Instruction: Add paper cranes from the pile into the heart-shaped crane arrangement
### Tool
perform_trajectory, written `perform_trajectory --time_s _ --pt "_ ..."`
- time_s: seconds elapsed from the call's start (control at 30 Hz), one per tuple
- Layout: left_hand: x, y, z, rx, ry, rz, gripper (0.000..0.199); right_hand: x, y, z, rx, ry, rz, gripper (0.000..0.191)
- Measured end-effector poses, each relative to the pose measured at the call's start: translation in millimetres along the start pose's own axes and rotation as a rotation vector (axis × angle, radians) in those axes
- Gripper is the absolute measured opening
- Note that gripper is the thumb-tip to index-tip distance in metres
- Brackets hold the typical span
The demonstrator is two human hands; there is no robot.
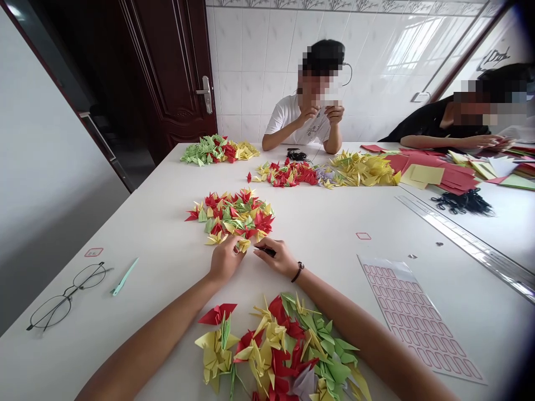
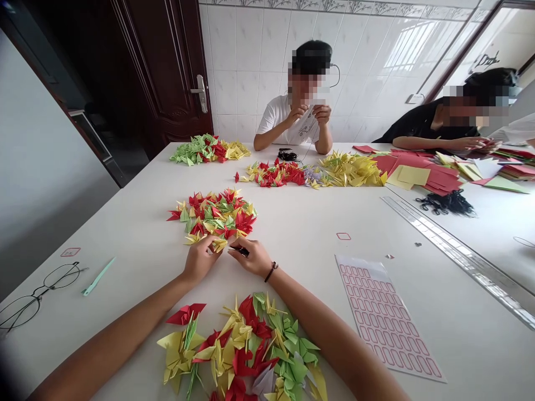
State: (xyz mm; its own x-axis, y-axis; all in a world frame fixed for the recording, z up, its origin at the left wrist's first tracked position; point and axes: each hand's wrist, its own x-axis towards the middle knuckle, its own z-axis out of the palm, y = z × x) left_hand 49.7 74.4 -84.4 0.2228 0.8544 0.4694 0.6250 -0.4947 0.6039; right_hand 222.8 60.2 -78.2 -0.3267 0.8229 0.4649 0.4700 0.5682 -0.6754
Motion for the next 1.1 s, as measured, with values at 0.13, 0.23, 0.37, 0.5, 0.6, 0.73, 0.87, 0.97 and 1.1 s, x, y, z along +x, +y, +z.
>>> perform_trajectory --time_s 0.13,0.23,0.37,0.5,0.6,0.73,0.87,0.97,1.1 --pt "-0.8 -0.7 0.1 0.047 -0.011 0.03 0.012 -0.3 1.9 1.6 -0.026 -0.024 0.017 0.021" --pt "-1.1 -0.7 0.3 0.089 -0.009 0.051 0.009 -0.6 2.5 2.5 -0.037 -0.028 0.008 0.021" --pt "-2.1 -0.6 0.9 0.111 -0.011 0.086 0.008 -0.8 2.3 2.8 -0.04 -0.026 -0.003 0.021" --pt "-2.5 -1.4 1.5 0.111 -0.001 0.099 0.009 -0.9 1.2 2.0 -0.029 -0.042 -0.01 0.02" --pt "-2.1 -2.3 1.8 0.097 0.007 0.095 0.01 -1.0 -0.1 0.7 -0.005 -0.065 -0.01 0.02" --pt "-2.1 -2.7 1.9 0.079 -0.002 0.108 0.012 -0.6 -1.4 -0.6 0.003 -0.087 -0.01 0.019" --pt "-2.3 -2.3 1.7 0.087 0.001 0.123 0.014 -0.2 -1.8 -1.0 -0.03 -0.109 -0.026 0.016" --pt "-2.1 -1.9 1.2 0.087 -0.006 0.128 0.017 -0.2 -1.5 -1.2 -0.037 -0.11 -0.032 0.015" --pt "-1.9 -2.2 1.0 0.08 -0.015 0.121 0.017 -1.0 0.0 0.3 -0.039 -0.065 -0.004 0.015"
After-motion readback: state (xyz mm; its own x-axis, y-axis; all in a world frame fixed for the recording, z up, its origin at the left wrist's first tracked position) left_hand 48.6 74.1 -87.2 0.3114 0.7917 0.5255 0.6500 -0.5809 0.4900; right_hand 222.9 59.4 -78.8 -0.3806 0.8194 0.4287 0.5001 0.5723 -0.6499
